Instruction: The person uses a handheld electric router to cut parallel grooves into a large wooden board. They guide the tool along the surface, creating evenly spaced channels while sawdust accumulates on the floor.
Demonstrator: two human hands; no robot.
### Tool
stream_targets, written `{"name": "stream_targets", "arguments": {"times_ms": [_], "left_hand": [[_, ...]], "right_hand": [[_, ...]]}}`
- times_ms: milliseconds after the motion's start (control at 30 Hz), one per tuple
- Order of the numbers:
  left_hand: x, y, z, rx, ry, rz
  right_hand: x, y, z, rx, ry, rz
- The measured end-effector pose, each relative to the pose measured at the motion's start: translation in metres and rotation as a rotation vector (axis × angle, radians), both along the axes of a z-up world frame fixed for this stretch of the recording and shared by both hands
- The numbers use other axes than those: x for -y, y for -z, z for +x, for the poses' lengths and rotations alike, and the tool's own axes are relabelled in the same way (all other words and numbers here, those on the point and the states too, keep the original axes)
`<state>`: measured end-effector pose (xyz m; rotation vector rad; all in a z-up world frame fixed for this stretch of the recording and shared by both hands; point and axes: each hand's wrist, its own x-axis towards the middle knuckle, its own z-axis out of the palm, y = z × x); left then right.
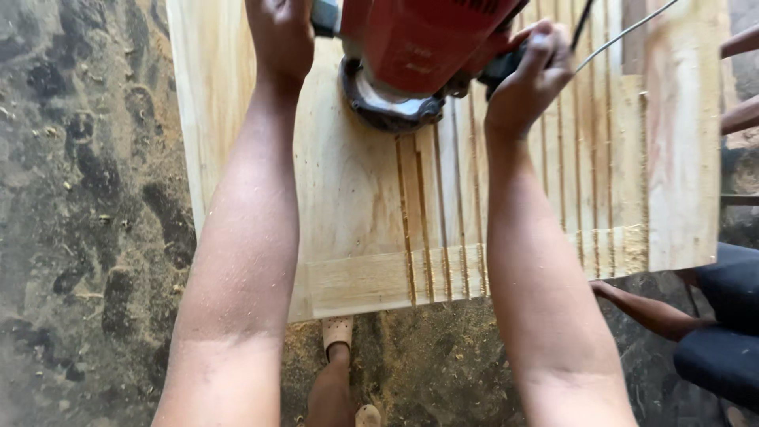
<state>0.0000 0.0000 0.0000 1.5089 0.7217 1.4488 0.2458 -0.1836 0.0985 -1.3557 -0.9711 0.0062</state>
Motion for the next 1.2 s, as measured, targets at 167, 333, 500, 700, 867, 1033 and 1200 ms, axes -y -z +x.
{"name": "stream_targets", "arguments": {"times_ms": [167, 333, 500, 700, 867, 1033, 1200], "left_hand": [[0.02, -0.075, -0.013, 0.231, 0.21, -0.258], [0.036, -0.095, -0.001, 0.161, -0.012, -0.221], [0.036, -0.097, 0.007, 0.091, -0.112, -0.239], [0.036, -0.093, 0.005, 0.038, -0.142, -0.24], [0.037, -0.091, 0.006, 0.064, -0.156, -0.2], [0.037, -0.091, 0.007, 0.07, -0.154, -0.171], [0.035, -0.087, 0.007, 0.05, -0.164, -0.17]], "right_hand": [[0.005, -0.023, -0.011, -0.197, -0.152, -0.043], [0.003, -0.032, -0.01, -0.221, -0.06, -0.136], [-0.005, -0.035, -0.021, -0.285, 0.028, -0.127], [-0.004, -0.034, -0.022, -0.209, 0.068, -0.125], [-0.004, -0.031, -0.02, -0.177, 0.077, -0.134], [-0.003, -0.034, -0.021, -0.152, 0.073, -0.121], [-0.002, -0.033, -0.021, -0.187, 0.054, -0.111]]}}
